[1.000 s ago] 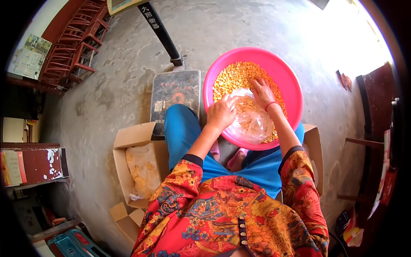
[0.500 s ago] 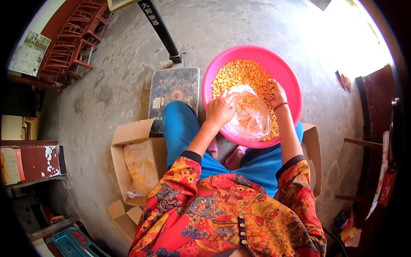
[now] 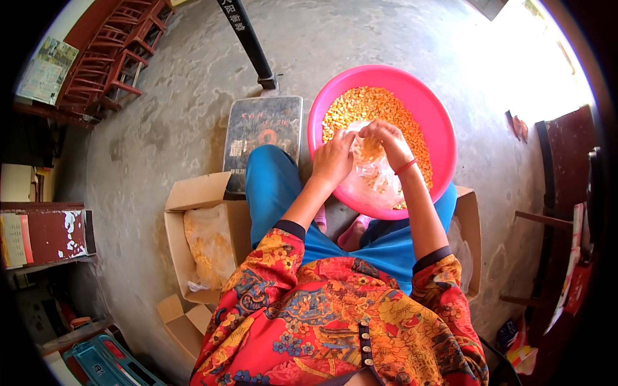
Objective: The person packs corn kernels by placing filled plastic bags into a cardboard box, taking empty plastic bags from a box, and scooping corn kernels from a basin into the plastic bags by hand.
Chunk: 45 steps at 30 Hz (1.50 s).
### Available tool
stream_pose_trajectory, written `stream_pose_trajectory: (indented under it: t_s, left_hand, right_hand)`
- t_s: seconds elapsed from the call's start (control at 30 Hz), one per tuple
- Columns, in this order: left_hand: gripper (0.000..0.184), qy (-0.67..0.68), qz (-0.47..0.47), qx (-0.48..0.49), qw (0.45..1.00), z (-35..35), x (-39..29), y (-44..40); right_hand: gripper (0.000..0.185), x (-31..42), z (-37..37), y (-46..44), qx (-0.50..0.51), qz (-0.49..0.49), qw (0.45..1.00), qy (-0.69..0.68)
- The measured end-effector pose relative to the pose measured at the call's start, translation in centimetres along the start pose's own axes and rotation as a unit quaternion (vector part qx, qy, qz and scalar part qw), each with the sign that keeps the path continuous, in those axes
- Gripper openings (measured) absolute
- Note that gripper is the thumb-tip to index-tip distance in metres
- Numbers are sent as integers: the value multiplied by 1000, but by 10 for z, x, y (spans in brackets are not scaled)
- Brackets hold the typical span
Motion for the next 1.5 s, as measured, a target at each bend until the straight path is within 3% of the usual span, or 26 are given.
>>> stream_pose_trajectory:
  t_s: [0.07,0.1,0.17,0.33,0.4,0.43,0.5,0.57,0.63,0.67,0.77,0.83,0.9,0.93,1.0,1.03,1.07,1.1,1.13,1.27,1.5]
  left_hand:
    - [42,5,4,-5,1000,0,2,0]
    - [42,7,-7,-15,1000,1,2,0]
    - [42,8,-17,-24,1000,-1,2,1]
    - [38,-8,-22,-17,1000,-4,2,0]
    - [38,-8,-21,-16,1000,-4,2,0]
    - [38,-6,-19,-13,1000,-4,2,0]
    - [38,-8,-22,-10,1000,-5,3,-1]
    - [38,-9,-24,-5,1000,-7,3,-1]
    - [37,-18,-20,-12,1000,-3,1,0]
    - [37,-18,-20,-11,1000,-4,1,0]
    - [37,-18,-21,-1,1000,-8,4,0]
    - [36,-17,-29,-8,999,-8,2,0]
    - [35,-13,-28,-9,999,-7,1,0]
    - [35,-10,-27,-9,1000,-6,1,1]
    - [35,-9,-27,-11,1000,-5,1,1]
    - [35,-7,-28,-12,1000,-5,0,1]
    - [35,-6,-27,-13,1000,-5,1,1]
    - [35,-8,-27,-15,999,-4,1,1]
    - [35,-11,-28,-16,999,-5,0,1]
    - [35,-4,-32,-22,999,-4,0,1]
    - [35,-5,-25,-22,999,-6,4,1]
  right_hand:
    - [17,-2,-5,5,30,-10,991,130]
    - [17,2,-3,6,30,-10,991,130]
    - [16,6,19,8,-35,-40,984,171]
    - [22,-4,107,-3,-177,63,928,323]
    - [26,-7,126,5,-254,37,815,519]
    - [26,-22,134,6,-255,37,816,518]
    - [28,-31,129,13,-276,88,722,629]
    - [31,-42,126,12,-259,55,720,641]
    - [30,-44,112,5,-190,48,817,542]
    - [25,-39,100,5,-160,66,795,582]
    - [21,-31,79,8,-98,28,801,590]
    - [19,-35,79,8,-91,79,795,595]
    - [18,-44,88,5,-98,72,846,519]
    - [18,-48,90,2,-97,72,846,519]
    - [19,-63,118,4,-218,8,939,265]
    - [19,-53,119,7,-218,8,939,265]
    - [19,-60,123,11,-187,-74,979,38]
    - [18,-60,112,16,-146,-153,959,-191]
    - [20,-53,111,21,-219,-174,937,-208]
    - [22,-59,125,19,-219,-133,944,-208]
    - [19,-65,129,18,-226,-172,925,-254]
Point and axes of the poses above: each hand's wrist, its own y-axis away from the middle knuckle, its own z-axis out of the back of the hand, x = y × z, the point moved 8 cm from there along -y, towards the middle knuckle, and after that the axes turned 3 degrees about y, right-handed, at the moved point
